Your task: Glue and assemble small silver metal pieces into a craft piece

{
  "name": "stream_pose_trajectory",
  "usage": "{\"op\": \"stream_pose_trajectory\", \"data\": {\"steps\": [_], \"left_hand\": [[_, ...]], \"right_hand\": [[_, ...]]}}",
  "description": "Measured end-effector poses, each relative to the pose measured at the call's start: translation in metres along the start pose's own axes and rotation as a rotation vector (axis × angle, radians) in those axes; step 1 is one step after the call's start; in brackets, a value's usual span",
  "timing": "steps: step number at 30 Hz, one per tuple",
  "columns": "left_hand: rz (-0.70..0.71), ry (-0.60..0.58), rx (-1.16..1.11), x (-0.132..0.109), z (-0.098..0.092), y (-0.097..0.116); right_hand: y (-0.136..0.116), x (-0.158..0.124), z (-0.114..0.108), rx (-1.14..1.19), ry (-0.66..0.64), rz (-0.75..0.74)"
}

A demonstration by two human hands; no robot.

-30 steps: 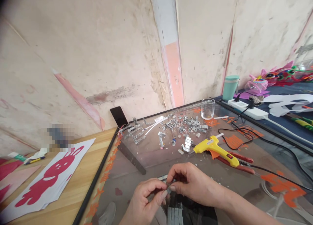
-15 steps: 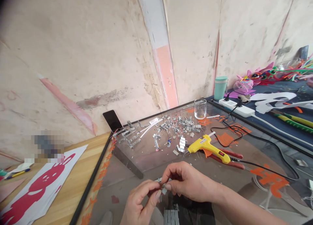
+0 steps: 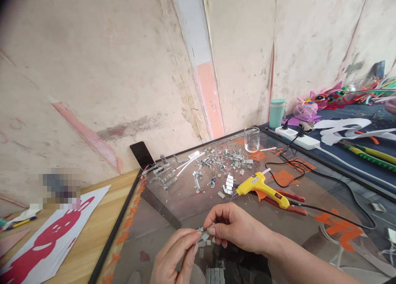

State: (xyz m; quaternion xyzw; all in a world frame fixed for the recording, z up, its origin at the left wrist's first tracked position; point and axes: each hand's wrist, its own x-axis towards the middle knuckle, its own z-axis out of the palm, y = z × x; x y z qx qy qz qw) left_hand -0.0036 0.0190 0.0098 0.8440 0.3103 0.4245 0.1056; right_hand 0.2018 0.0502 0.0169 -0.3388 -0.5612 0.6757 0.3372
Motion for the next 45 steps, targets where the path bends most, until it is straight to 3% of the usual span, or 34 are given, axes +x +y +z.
{"op": "stream_pose_trajectory", "data": {"steps": [9, 25, 34, 41, 45], "left_hand": [[0.117, -0.021, 0.21, 0.001, -0.003, 0.003], [0.095, -0.024, 0.139, 0.002, 0.001, 0.002], [-0.012, -0.016, 0.078, -0.007, 0.005, 0.001], [-0.188, -0.013, -0.181, 0.002, -0.002, 0.011], [-0.247, -0.075, -0.277, 0.007, -0.006, 0.015]], "right_hand": [[0.0, -0.003, 0.005, -0.028, -0.055, 0.06], [-0.011, -0.009, 0.01, -0.668, 0.037, -0.194], [-0.011, -0.012, 0.013, -0.736, 0.009, -0.217], [-0.015, -0.012, 0.012, -0.598, -0.036, -0.153], [-0.02, -0.012, 0.009, -0.558, -0.091, -0.114]]}}
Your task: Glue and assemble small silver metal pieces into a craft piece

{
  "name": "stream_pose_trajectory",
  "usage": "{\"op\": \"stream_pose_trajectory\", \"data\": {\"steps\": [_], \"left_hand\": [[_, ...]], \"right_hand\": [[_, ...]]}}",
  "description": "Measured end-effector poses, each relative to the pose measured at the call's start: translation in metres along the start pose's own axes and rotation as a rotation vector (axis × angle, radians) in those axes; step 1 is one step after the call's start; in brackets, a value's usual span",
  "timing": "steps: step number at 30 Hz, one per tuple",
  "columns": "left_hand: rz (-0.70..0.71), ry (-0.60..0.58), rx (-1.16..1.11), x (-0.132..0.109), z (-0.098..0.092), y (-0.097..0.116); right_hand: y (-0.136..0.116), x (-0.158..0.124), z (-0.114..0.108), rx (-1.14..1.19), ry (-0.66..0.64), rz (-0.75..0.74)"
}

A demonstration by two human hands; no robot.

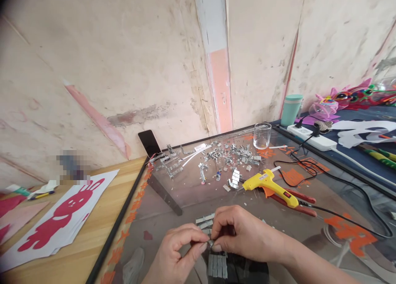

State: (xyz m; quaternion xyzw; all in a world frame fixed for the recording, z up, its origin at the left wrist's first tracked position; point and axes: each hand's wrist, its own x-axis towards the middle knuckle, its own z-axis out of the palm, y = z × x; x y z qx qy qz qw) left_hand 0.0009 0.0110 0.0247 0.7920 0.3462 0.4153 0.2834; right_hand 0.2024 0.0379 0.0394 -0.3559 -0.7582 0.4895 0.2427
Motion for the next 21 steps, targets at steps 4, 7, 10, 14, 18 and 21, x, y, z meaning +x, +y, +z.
{"op": "stream_pose_trajectory", "data": {"steps": [4, 7, 10, 14, 18, 21], "left_hand": [[-0.025, -0.042, -0.002, -0.0013, -0.0014, 0.0028], [-0.07, -0.05, -0.005, -0.0028, -0.0013, 0.0047], [-0.15, -0.057, -0.06, -0.0032, -0.0012, 0.0057], [-0.223, 0.029, -0.108, -0.0026, -0.0007, 0.0032], [-0.144, 0.049, -0.129, -0.003, 0.0022, -0.0006], [-0.078, 0.016, -0.121, -0.0041, 0.0055, -0.0012]], "right_hand": [[0.0005, -0.0008, -0.003, 0.034, -0.047, 0.0], [0.0024, -0.0011, -0.0028, 0.135, -0.095, 0.009], [0.0048, -0.001, -0.0026, 0.238, -0.12, 0.015], [0.0063, -0.0012, -0.0047, 0.272, -0.117, 0.03], [0.0054, -0.001, -0.0059, 0.291, -0.179, 0.093], [0.0069, 0.0004, -0.0057, 0.296, -0.226, 0.103]]}}
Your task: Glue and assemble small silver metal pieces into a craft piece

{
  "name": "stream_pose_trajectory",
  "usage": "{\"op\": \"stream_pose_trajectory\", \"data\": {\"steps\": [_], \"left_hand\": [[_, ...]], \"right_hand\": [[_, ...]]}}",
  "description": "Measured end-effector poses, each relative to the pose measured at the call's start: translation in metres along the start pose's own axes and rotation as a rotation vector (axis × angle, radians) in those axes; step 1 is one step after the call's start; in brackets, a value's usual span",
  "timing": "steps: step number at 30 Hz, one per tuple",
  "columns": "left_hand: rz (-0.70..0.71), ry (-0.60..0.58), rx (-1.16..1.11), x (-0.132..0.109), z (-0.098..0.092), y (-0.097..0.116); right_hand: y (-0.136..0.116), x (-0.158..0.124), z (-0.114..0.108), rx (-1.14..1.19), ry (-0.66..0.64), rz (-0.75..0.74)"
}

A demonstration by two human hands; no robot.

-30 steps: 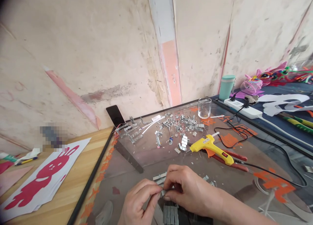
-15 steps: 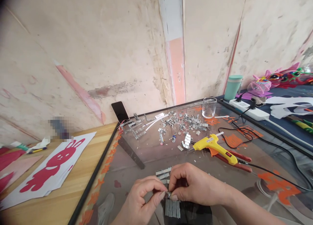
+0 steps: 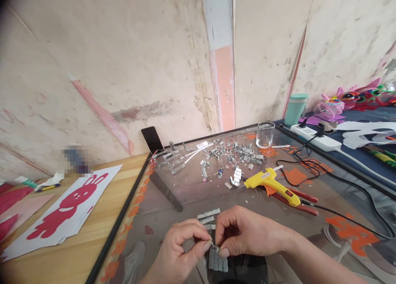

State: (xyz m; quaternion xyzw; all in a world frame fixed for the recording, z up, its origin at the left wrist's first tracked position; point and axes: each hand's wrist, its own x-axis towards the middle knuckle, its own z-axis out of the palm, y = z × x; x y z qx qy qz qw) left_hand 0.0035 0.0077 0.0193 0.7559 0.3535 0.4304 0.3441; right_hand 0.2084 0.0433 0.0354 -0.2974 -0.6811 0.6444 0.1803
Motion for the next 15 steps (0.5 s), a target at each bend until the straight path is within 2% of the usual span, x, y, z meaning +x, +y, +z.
{"op": "stream_pose_trajectory", "data": {"steps": [8, 15], "left_hand": [[0.135, 0.023, 0.061, -0.002, 0.002, -0.001], [0.255, 0.102, 0.21, -0.003, 0.004, -0.006]], "right_hand": [[0.005, -0.009, -0.015, 0.132, -0.099, -0.064], [0.009, -0.011, -0.029, 0.146, 0.011, 0.059]]}}
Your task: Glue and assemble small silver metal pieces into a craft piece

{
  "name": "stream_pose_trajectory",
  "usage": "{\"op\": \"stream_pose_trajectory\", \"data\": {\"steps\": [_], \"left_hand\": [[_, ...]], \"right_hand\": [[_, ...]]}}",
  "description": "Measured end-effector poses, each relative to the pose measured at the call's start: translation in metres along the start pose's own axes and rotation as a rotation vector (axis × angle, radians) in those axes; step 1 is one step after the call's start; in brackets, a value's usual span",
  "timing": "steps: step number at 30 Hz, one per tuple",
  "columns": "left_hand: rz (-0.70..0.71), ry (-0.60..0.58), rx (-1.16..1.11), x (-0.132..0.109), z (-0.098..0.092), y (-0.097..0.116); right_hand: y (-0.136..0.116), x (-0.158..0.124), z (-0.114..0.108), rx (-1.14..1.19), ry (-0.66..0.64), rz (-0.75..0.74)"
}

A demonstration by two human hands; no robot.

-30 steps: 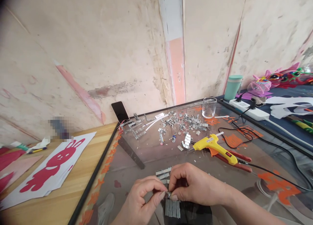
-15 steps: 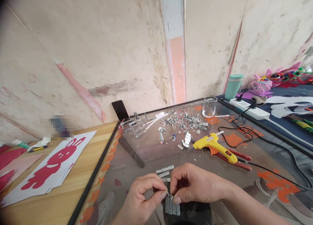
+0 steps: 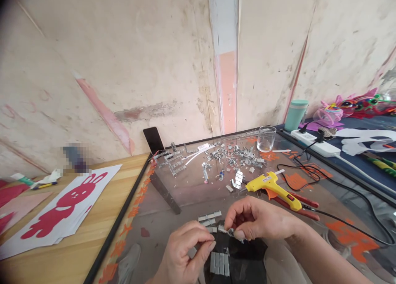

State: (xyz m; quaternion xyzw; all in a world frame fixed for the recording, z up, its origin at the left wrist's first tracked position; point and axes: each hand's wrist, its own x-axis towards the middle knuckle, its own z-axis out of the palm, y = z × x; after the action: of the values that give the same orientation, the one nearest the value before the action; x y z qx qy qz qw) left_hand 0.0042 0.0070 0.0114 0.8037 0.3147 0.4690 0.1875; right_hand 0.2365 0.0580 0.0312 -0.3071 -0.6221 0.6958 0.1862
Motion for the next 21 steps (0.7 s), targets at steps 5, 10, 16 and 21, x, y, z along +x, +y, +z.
{"op": "stream_pose_trajectory", "data": {"steps": [5, 10, 16, 21], "left_hand": [[0.052, -0.007, 0.082, 0.0, 0.001, -0.001], [0.101, -0.035, 0.126, -0.003, 0.005, -0.004], [0.204, -0.052, 0.174, -0.003, 0.007, -0.004], [0.249, -0.04, 0.209, -0.002, 0.006, -0.003]], "right_hand": [[-0.005, -0.001, -0.004, -0.069, 0.226, -0.032], [-0.024, -0.016, -0.01, -0.238, 0.499, -0.11], [-0.048, -0.025, -0.055, -0.466, 0.707, -0.044], [-0.043, -0.014, -0.109, -0.653, 0.818, 0.018]]}}
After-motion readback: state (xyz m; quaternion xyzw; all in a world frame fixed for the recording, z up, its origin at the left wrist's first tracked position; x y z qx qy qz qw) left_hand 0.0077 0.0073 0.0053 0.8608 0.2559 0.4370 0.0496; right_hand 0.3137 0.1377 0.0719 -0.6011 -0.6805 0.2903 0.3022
